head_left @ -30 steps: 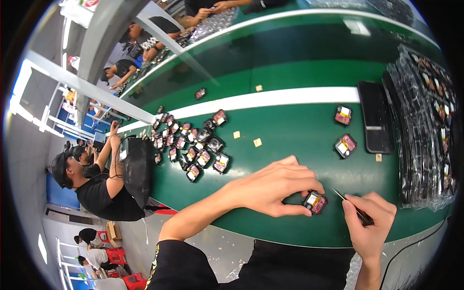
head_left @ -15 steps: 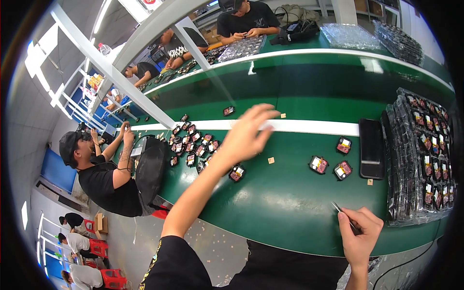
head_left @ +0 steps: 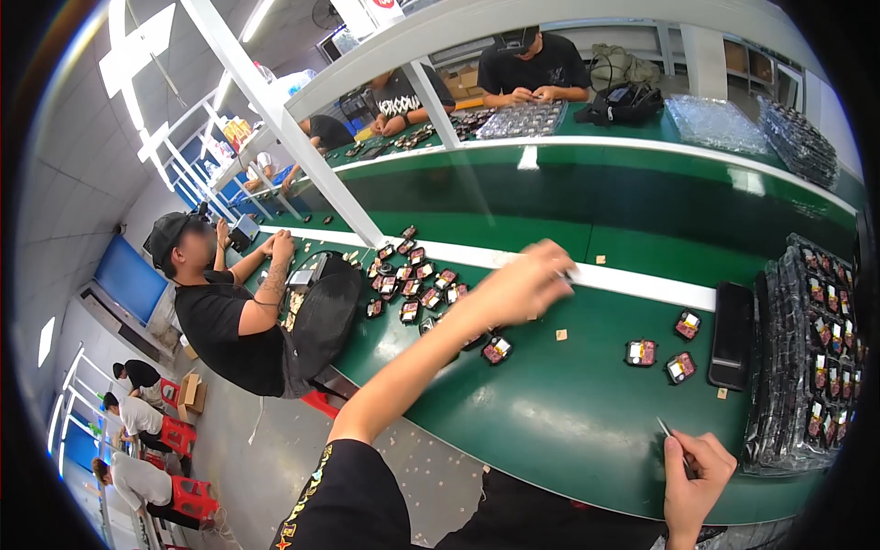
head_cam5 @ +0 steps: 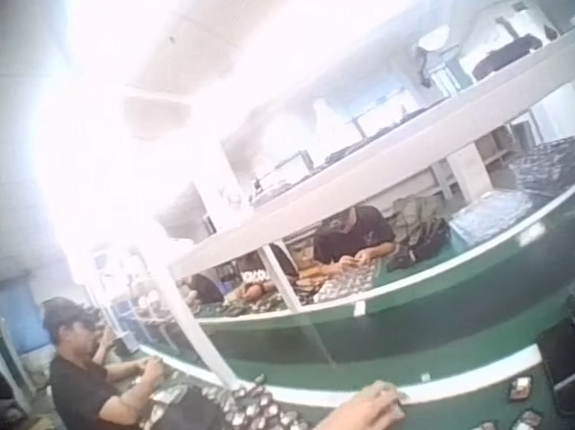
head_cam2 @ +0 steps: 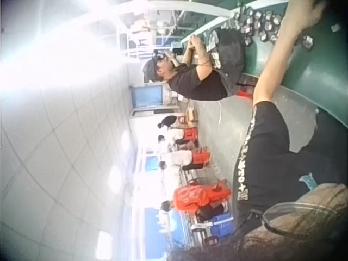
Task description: Assembling small internal electronic components into a casing using tweezers on an assembly line.
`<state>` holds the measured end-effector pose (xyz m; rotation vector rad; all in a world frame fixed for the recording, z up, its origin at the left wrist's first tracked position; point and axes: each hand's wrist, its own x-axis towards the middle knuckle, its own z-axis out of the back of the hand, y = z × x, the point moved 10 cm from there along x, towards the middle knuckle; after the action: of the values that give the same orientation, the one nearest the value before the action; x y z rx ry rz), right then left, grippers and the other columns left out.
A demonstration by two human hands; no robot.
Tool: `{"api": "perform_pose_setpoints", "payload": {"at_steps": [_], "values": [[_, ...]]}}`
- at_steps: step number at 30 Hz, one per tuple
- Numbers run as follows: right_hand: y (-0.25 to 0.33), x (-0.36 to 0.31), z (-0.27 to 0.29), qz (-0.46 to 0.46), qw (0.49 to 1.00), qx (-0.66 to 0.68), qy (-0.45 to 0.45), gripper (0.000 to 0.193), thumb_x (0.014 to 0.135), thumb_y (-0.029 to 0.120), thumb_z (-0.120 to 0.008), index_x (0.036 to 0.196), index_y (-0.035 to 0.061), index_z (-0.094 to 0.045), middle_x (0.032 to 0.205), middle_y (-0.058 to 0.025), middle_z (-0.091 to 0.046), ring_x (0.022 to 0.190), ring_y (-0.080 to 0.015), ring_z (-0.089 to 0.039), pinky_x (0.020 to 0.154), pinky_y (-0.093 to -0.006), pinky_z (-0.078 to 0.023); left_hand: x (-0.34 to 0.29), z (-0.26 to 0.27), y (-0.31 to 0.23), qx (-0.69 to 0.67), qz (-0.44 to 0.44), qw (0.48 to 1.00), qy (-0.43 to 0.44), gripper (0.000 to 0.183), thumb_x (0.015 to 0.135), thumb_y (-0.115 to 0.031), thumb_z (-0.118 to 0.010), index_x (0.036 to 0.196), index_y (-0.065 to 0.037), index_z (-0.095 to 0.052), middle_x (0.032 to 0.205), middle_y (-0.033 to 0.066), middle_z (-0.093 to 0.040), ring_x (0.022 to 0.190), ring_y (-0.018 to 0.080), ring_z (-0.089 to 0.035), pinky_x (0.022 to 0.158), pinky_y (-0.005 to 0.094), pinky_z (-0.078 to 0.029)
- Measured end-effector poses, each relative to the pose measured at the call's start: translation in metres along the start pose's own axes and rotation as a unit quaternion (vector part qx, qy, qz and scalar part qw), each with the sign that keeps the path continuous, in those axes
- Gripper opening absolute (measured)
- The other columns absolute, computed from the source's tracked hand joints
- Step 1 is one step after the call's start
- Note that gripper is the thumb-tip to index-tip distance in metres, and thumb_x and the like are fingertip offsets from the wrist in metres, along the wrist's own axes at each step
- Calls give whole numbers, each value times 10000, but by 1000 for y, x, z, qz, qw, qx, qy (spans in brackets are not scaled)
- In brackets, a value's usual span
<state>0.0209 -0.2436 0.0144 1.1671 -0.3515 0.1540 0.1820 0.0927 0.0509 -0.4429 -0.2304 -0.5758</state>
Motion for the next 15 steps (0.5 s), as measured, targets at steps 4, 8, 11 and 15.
{"api": "perform_pose_setpoints", "payload": {"at_steps": [4,8,11,15], "values": [[-5,1,0,-20,999,-24,9,90,921,-74,-810,1010,-84,-817,759,4,-575,667,-31,-479,580,-225,-321,-32,-48,-135,-144,-169,968,113,185,1005,-166,-768,1183,-122,-740,1288,85,-648,1121,313,-637,976,462,-562],[8,7,-7,25,999,-33,1,135,882,-35,-866,1016,-33,-852,657,-31,-579,554,-89,-472,528,-291,-312,-54,-67,-171,-67,-224,968,89,182,987,-283,-816,1110,-171,-743,1233,48,-653,1052,244,-663,821,401,-544],[10,12,-11,21,999,-32,14,134,886,-31,-865,1019,-32,-854,688,-40,-636,562,-85,-501,528,-277,-333,-48,-56,-148,-68,-177,980,56,350,921,-429,-887,1081,-142,-767,1122,48,-671,900,252,-689,782,391,-552],[6,13,-9,17,999,-29,2,144,882,-38,-875,1024,-42,-853,704,-44,-675,560,-74,-519,521,-256,-350,-45,-51,-125,-118,-128,976,131,585,782,-408,-997,1248,-112,-803,1092,47,-688,913,265,-676,815,390,-543]]}}
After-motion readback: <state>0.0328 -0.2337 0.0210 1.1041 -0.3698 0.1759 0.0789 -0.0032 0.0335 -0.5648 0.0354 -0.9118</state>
